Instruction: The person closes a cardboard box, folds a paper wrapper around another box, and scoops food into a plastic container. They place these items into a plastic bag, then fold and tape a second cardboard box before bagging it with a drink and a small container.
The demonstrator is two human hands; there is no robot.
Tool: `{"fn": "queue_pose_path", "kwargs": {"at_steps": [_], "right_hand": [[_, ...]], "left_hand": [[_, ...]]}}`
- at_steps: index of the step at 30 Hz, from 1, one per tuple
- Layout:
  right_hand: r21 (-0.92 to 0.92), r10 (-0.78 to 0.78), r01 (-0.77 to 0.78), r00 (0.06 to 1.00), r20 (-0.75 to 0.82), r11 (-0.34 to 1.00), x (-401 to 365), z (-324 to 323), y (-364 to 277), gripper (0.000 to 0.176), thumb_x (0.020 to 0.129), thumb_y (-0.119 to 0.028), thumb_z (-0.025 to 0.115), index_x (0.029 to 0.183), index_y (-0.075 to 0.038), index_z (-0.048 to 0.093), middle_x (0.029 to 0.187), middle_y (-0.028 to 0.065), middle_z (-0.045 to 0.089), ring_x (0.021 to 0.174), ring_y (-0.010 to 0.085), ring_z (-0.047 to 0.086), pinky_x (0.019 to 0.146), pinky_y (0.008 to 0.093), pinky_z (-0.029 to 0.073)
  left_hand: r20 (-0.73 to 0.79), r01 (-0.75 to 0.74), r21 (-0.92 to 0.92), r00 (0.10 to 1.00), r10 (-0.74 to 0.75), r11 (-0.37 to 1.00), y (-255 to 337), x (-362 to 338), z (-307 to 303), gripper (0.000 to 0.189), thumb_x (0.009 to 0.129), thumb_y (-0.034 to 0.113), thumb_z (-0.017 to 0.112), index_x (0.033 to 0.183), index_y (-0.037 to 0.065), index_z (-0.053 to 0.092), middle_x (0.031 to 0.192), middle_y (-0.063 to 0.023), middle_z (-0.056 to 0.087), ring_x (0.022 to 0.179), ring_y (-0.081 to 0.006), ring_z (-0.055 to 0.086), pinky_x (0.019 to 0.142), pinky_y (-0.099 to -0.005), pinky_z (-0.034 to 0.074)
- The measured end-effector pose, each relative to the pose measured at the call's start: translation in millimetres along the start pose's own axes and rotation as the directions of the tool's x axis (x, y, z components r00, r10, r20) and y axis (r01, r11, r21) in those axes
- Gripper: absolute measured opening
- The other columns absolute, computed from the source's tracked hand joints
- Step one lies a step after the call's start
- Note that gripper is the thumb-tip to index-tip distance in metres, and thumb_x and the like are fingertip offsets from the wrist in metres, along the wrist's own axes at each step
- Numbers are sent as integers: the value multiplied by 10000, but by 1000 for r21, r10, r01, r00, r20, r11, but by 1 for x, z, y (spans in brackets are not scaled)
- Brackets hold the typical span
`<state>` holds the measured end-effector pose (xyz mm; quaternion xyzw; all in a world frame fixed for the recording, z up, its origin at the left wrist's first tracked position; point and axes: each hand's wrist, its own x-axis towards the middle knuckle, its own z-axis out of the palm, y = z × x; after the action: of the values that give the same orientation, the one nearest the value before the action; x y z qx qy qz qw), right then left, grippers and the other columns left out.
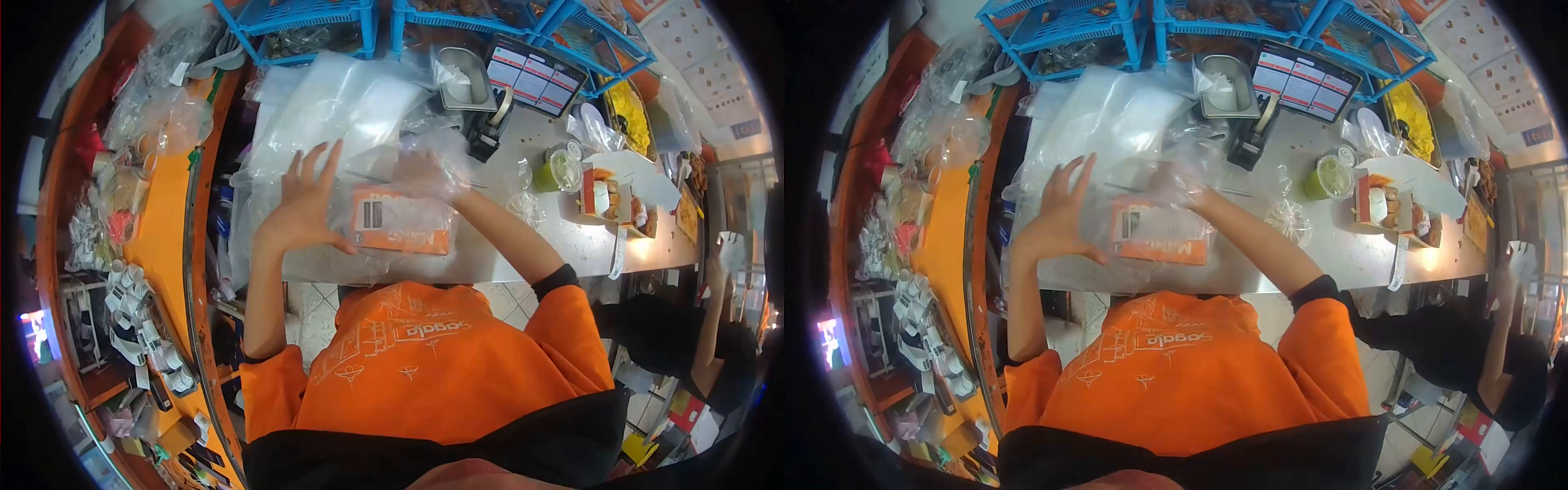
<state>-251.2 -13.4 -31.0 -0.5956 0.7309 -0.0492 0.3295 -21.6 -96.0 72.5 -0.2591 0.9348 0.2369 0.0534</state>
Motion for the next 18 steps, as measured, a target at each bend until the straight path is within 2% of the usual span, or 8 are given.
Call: {"fn": "queue_pose_path", "kwargs": {"at_steps": [1, 4, 7, 11, 13, 14, 16, 18], "right_hand": [[-493, -323, 188, 924, -203, 849, -2, 14, 16, 286, 790, -315, 667, 778, -34, 616, 930, 89, 651, 881, 213, 615, 698, 401, 484], [-485, -518, 279, 711, -476, 829, -20, 4, 29, 295, 763, -325, 677, 829, -39, 648, 948, 103, 641, 931, 236, 611, 734, 399, 491], [-601, -693, 386, 572, -439, 700, -28, -14, 34, 324, 748, -296, 680, 951, -44, 668, 1056, 139, 623, 1038, 274, 591, 846, 386, 486], [-294, -632, 564, 622, -463, 771, -77, -52, 17, 383, 733, -191, 687, 1083, -42, 645, 1168, 172, 582, 1149, 318, 545, 979, 395, 439], [139, -367, 445, 849, -379, 885, -100, -57, 29, 434, 702, -120, 688, 1116, -6, 623, 1224, 187, 551, 1144, 344, 531, 994, 384, 414], [139, -367, 444, 850, -377, 885, -109, -58, 37, 434, 702, -120, 688, 1116, -6, 623, 1224, 187, 551, 1144, 344, 531, 994, 384, 414], [-398, -434, 308, 857, -278, 864, -122, -61, 43, 465, 695, -83, 697, 1141, 17, 612, 1170, 191, 578, 1132, 354, 534, 980, 403, 414], [-244, -374, 319, 898, -230, 916, -154, -100, 16, 433, 717, -90, 675, 1130, 24, 612, 1090, 194, 608, 1086, 353, 560, 955, 409, 429]], "left_hand": [[-37, -95, -90, 995, 92, 991, 4, 8, 6, 1476, 338, 444, 942, 1540, 189, 126, 1564, -180, 92, 1433, -496, 12, 1154, -612, 97], [-35, -246, -137, 969, 243, 960, 14, 26, 18, 1451, 326, 454, 944, 1524, 199, 167, 1571, -165, 60, 1442, -480, -61, 1136, -654, 45], [-89, -302, -176, 953, 291, 937, 19, 36, 19, 1185, 394, 397, 941, 1401, 171, 358, 1573, -148, 88, 1441, -483, -82, 1127, -671, 18], [-110, -365, -62, 928, 357, 929, 9, 47, 22, 857, 514, 303, 889, 1244, 128, 475, 1551, -152, 188, 1460, -437, -13, 1145, -649, 51], [-170, -509, -194, 859, 482, 839, 1, 53, 28, 646, 563, 205, 858, 1080, 92, 488, 1469, -149, 357, 1441, -419, 179, 1152, -588, 166], [-172, -509, -196, 859, 482, 838, 2, 54, 29, 646, 563, 205, 858, 1080, 92, 488, 1469, -149, 357, 1441, -419, 179, 1152, -588, 166], [81, -258, -509, 935, 344, 821, 6, 54, 32, 611, 589, 149, 820, 1098, 84, 490, 1366, -129, 481, 1342, -341, 401, 1098, -498, 332], [28, -249, -591, 944, 329, 767, 13, 47, 30, 599, 607, 143, 807, 1115, 82, 494, 1326, -117, 509, 1288, -310, 453, 1059, -463, 375]]}}
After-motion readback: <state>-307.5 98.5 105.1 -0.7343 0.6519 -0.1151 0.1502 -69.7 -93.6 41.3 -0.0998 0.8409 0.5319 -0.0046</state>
